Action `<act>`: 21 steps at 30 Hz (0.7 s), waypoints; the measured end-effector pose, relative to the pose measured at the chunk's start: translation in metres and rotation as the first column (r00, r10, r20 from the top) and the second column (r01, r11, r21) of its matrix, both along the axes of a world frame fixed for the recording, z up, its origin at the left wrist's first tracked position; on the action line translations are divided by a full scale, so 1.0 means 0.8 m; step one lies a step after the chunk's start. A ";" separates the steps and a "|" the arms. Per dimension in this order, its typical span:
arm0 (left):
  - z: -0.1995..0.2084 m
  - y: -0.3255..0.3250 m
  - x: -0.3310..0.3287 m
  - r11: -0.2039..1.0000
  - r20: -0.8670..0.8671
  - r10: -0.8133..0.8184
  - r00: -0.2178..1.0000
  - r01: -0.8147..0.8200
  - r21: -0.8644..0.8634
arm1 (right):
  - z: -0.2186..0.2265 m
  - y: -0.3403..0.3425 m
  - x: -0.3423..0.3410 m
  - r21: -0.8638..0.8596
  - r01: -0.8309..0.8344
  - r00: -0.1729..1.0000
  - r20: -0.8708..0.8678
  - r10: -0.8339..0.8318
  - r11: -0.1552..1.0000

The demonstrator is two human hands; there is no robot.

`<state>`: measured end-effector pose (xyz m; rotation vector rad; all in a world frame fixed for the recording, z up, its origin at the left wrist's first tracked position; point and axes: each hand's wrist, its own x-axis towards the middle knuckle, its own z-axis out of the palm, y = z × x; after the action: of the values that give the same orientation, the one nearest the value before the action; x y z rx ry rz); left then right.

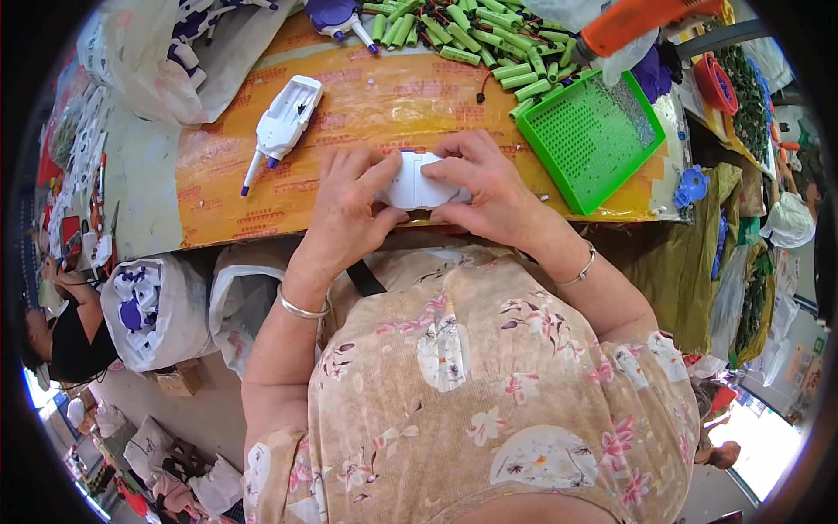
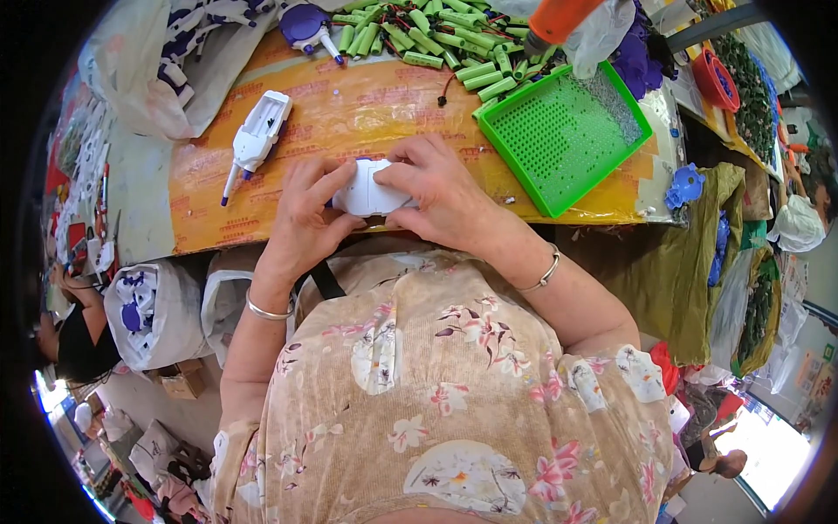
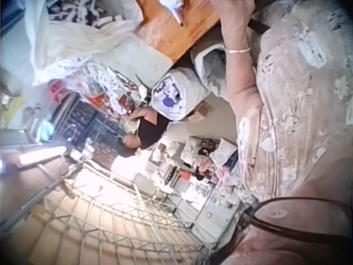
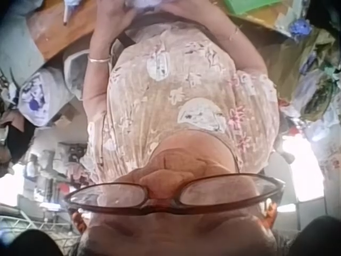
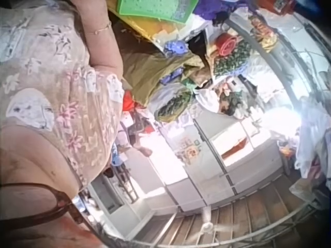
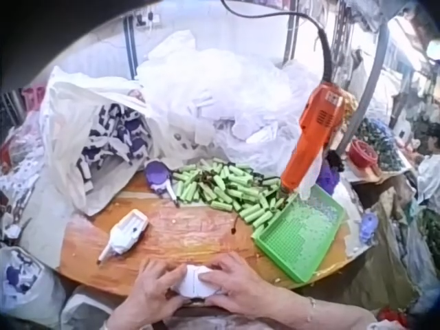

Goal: The person assembles small electronic devices by inserting batteries and electronic components into plastic casings, then securing them with a hot glue gun.

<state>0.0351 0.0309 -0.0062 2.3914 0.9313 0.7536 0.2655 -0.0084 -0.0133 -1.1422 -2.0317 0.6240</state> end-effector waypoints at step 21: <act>0.000 -0.034 -0.027 0.889 0.057 0.370 0.927 -0.336 -0.311 | -0.004 -0.009 -0.012 -0.059 0.091 0.996 -0.017 -0.092 0.994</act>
<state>0.0139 0.0035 -0.0059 1.9197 1.3497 0.8066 0.2560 -0.0158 -0.0163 -1.2511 -1.9440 0.6502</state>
